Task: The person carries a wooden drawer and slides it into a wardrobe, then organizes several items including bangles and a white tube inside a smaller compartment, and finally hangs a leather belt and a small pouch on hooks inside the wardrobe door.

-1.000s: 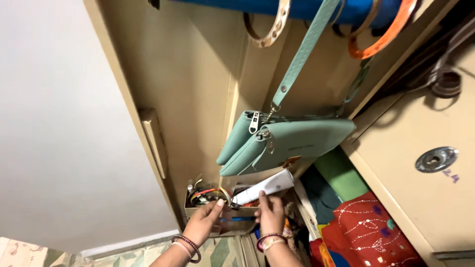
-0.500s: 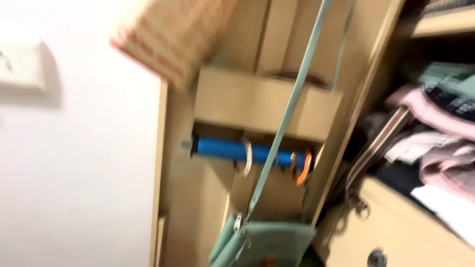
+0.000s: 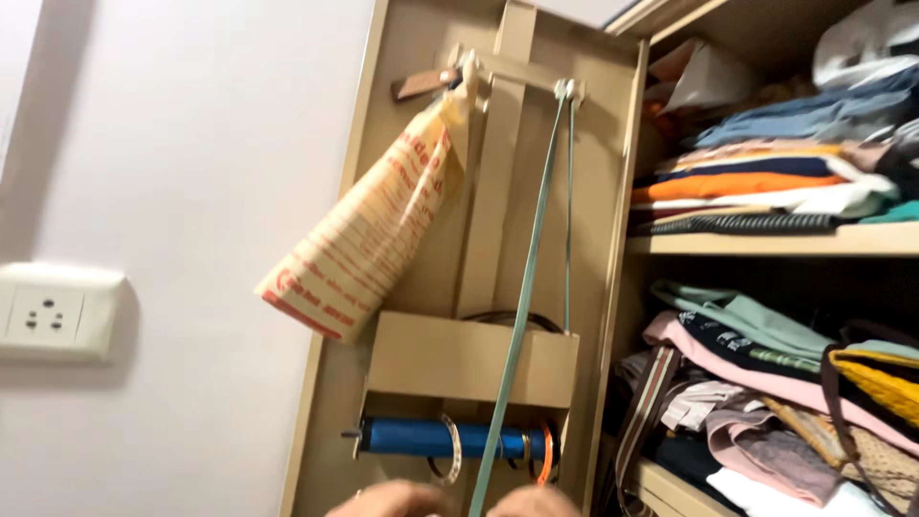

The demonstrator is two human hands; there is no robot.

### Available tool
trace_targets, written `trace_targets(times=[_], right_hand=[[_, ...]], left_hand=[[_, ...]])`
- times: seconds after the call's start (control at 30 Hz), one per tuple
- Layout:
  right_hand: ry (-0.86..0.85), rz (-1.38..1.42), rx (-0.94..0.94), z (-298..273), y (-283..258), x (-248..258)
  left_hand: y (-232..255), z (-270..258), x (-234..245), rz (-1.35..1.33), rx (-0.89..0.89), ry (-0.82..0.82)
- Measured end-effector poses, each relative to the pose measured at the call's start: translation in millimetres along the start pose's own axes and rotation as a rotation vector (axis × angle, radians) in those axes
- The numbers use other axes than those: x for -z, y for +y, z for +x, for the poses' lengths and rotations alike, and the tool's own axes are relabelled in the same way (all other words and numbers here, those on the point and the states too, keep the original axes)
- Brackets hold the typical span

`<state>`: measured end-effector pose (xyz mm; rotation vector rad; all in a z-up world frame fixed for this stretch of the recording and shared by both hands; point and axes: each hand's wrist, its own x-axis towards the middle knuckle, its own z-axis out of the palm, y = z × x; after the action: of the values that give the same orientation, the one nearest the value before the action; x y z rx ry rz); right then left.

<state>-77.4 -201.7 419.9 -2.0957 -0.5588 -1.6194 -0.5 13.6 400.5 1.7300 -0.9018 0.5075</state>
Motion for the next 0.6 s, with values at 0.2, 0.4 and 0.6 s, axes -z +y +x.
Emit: trace_targets(times=[0.2,0.4,0.6], right_hand=[[0.13,-0.179,0.287,96,-78,27],[0.071,-0.331,0.393,139,-102,39],[-0.014,-0.597,0.401,167,-56,44]], left_hand=[[127,44,81,0.227,-0.696,0.188],[167,72,106,0.416,-0.891,0.17],[156,106,112,0.55,-0.778,0.146]])
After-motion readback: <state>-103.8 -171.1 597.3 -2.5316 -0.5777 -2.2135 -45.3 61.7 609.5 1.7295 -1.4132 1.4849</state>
